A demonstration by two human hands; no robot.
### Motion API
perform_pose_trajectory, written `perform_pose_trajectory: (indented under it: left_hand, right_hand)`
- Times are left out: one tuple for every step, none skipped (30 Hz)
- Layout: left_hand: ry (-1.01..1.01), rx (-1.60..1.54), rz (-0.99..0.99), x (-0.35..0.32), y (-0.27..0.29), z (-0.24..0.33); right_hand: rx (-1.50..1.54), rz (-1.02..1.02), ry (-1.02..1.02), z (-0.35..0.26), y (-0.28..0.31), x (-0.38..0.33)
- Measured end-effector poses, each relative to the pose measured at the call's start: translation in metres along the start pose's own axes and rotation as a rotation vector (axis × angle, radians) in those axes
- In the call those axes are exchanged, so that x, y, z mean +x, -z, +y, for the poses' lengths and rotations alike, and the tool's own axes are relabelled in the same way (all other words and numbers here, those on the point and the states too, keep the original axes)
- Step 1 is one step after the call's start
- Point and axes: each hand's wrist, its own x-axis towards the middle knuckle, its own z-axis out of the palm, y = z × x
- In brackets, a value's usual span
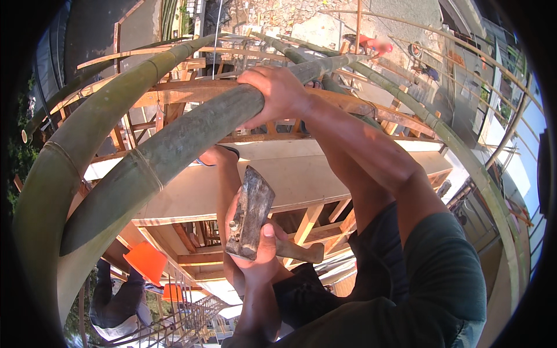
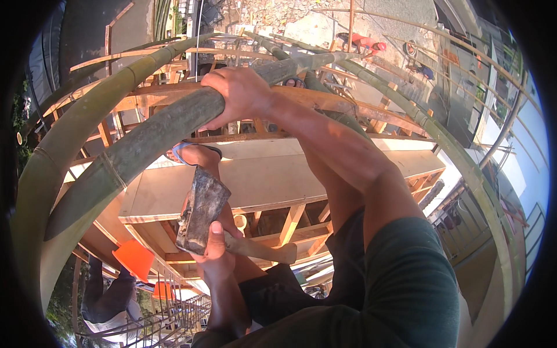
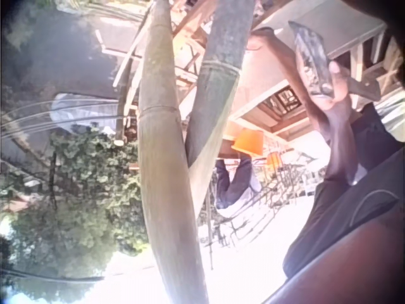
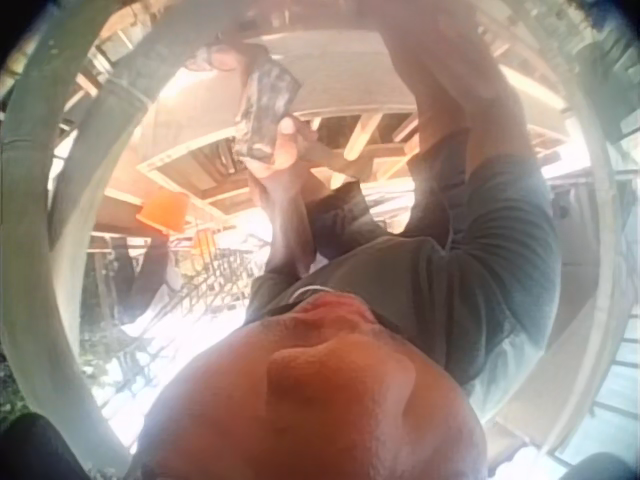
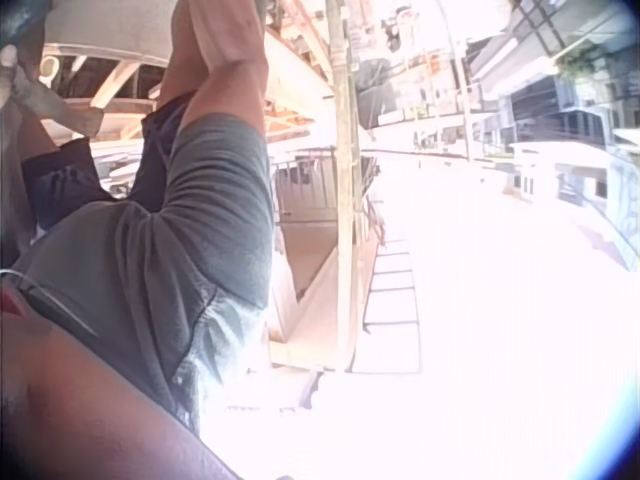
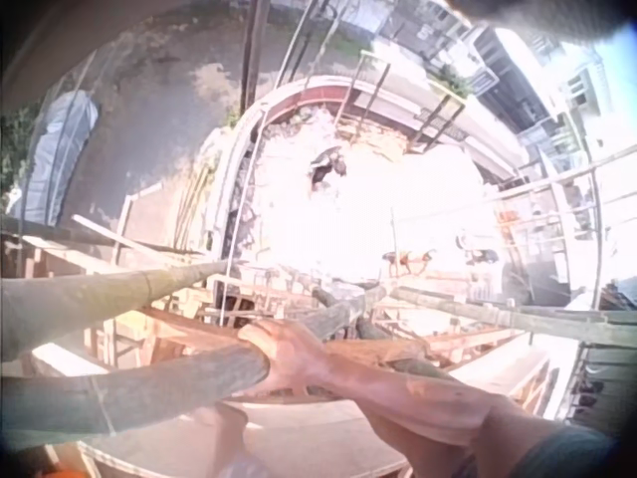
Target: The person positions bamboo poles on a wooden frame and secures them by hammering nails into the joints. The person uses a hammer to drive nails into the bamboo, ensuring the structure is stable.
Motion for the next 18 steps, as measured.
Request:
perform_pose_trajectory:
  left_hand:
    - [-0.001, 0.005, 0.011, 0.000, -0.001, 0.002]
    - [-0.002, 0.010, 0.023, 0.000, -0.001, 0.003]
    - [0.010, 0.018, 0.023, 0.000, -0.001, 0.003]
    - [0.021, 0.026, 0.022, 0.001, 0.000, 0.003]
    - [0.025, 0.032, 0.025, 0.001, 0.000, 0.003]
    - [0.028, 0.039, 0.022, 0.002, -0.001, 0.004]
    - [0.023, 0.044, 0.022, 0.003, -0.002, 0.004]
    - [0.016, 0.069, 0.031, 0.004, -0.005, 0.006]
    - [0.008, 0.096, 0.039, 0.004, -0.007, 0.008]
    - [-0.002, 0.144, 0.057, 0.006, -0.012, 0.011]
    - [-0.014, 0.193, 0.076, 0.007, -0.014, 0.013]
    - [-0.012, 0.144, 0.042, 0.007, -0.013, 0.011]
    - [-0.012, 0.097, 0.009, 0.007, -0.008, 0.005]
    - [-0.002, 0.038, -0.009, 0.007, -0.009, 0.001]
    - [0.006, -0.019, -0.025, 0.007, -0.008, -0.004]
    - [0.016, -0.076, -0.011, 0.008, -0.012, -0.006]
    - [0.014, -0.024, -0.047, 0.011, -0.013, -0.007]
    - [-0.004, -0.041, -0.056, 0.013, -0.016, -0.012]
  right_hand:
    - [-0.003, 0.003, 0.007, 0.000, 0.001, -0.001]
    - [-0.006, 0.007, 0.013, 0.000, 0.003, -0.002]
    - [-0.008, 0.010, 0.018, -0.001, 0.004, -0.003]
    - [-0.014, 0.011, 0.018, -0.002, 0.004, -0.004]
    - [-0.019, 0.012, 0.017, -0.004, 0.004, -0.005]
    - [-0.029, 0.016, 0.018, -0.004, 0.007, -0.005]
    - [-0.027, 0.019, 0.019, -0.004, 0.007, -0.006]
    - [-0.024, 0.021, 0.021, -0.002, 0.005, -0.007]
    - [-0.017, 0.021, 0.020, -0.003, 0.004, -0.008]
    - [-0.016, 0.026, 0.020, -0.003, 0.004, -0.007]
    - [-0.014, 0.031, 0.022, -0.004, 0.003, -0.006]
    - [-0.011, 0.035, 0.026, -0.004, 0.003, -0.005]
    - [-0.021, 0.042, 0.034, -0.004, 0.004, -0.005]
    - [-0.029, 0.049, 0.045, -0.002, 0.005, -0.006]
    - [-0.019, 0.061, 0.069, -0.004, 0.002, -0.004]
    - [-0.008, 0.053, 0.044, -0.007, 0.004, -0.002]
    - [0.019, 0.052, 0.016, -0.008, 0.007, -0.006]
    - [0.002, 0.032, -0.032, -0.009, 0.008, -0.009]
